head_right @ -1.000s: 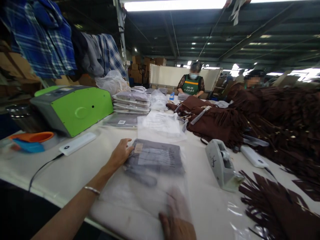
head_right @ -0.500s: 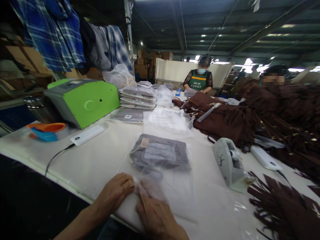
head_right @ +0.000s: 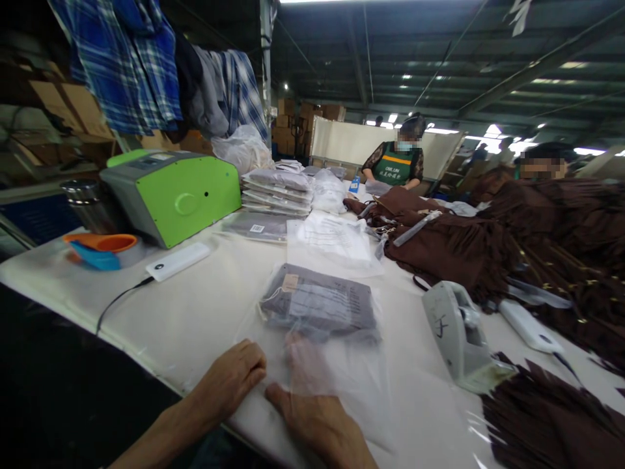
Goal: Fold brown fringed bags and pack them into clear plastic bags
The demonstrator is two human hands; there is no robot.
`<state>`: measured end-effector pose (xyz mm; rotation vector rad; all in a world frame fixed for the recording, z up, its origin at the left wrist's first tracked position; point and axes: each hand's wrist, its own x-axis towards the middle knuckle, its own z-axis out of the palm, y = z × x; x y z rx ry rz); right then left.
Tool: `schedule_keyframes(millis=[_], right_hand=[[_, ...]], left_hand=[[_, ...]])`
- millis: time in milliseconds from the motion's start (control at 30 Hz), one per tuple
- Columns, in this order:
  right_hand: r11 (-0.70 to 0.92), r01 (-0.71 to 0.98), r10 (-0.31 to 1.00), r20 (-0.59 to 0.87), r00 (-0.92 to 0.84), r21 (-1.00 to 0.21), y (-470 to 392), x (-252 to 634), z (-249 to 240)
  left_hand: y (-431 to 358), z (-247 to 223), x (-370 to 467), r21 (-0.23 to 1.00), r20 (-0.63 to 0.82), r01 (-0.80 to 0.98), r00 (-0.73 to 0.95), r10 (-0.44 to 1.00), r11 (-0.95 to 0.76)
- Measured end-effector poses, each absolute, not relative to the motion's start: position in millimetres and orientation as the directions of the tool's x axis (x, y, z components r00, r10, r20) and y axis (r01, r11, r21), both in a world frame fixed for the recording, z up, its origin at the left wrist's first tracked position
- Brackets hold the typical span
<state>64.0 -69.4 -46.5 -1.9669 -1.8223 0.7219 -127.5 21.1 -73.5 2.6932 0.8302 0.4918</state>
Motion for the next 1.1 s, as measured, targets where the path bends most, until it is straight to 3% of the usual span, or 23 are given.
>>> schedule_keyframes(millis=[100, 167, 300, 400, 467, 533, 667, 767, 933, 1100], right_hand=[[-0.219, 0.808, 0.947, -0.320, 0.040, -0.546, -79, 71, -44], [-0.259, 0.816, 0.918, -0.393, 0.043, -0.517, -92, 83, -49], [-0.290, 0.862, 0.942, -0.282, 0.181, -0.416, -133, 119, -62], [-0.176, 0.895, 0.975, -0.200, 0.100, -0.410, -166, 146, -58], [-0.122, 0.872, 0.977, -0.214, 0.020, -0.474, -182, 157, -47], [-0.161, 0.829, 0.975, -0.217, 0.050, -0.536, -189, 164, -33], [-0.134, 0.810, 0.985, 0.015, 0.173, -0.571, -172, 169, -16], [-0.038, 0.826, 0.991, 0.086, 0.105, -0.563, -147, 173, -18], [0.068, 0.810, 0.997, 0.006, -0.080, -0.582, -131, 191, -21], [-0.015, 0.780, 0.993, -0.101, -0.062, -0.626, -156, 217, -15]], left_hand=[[28, -63, -131, 0.436, 0.164, 0.617, 0.662, 0.732, -0.655], [32, -58, -133, 0.388, 0.066, 0.706, 0.620, 0.782, -0.592], [37, -57, -133, 0.225, -0.051, 0.792, 0.591, 0.805, -0.567], [37, -60, -134, 0.158, -0.023, 0.798, 0.591, 0.806, -0.581], [37, -63, -136, 0.123, 0.045, 0.762, 0.636, 0.771, -0.636], [38, -64, -137, 0.087, 0.151, 0.659, 0.733, 0.663, -0.748], [43, -64, -135, 0.020, 0.244, 0.417, 0.879, 0.409, -0.909], [45, -62, -130, 0.016, 0.194, 0.388, 0.903, 0.383, -0.922], [46, -54, -123, 0.052, 0.144, 0.452, 0.879, 0.455, -0.891], [52, -38, -150, 0.250, 0.052, 0.431, 0.888, 0.457, -0.867]])
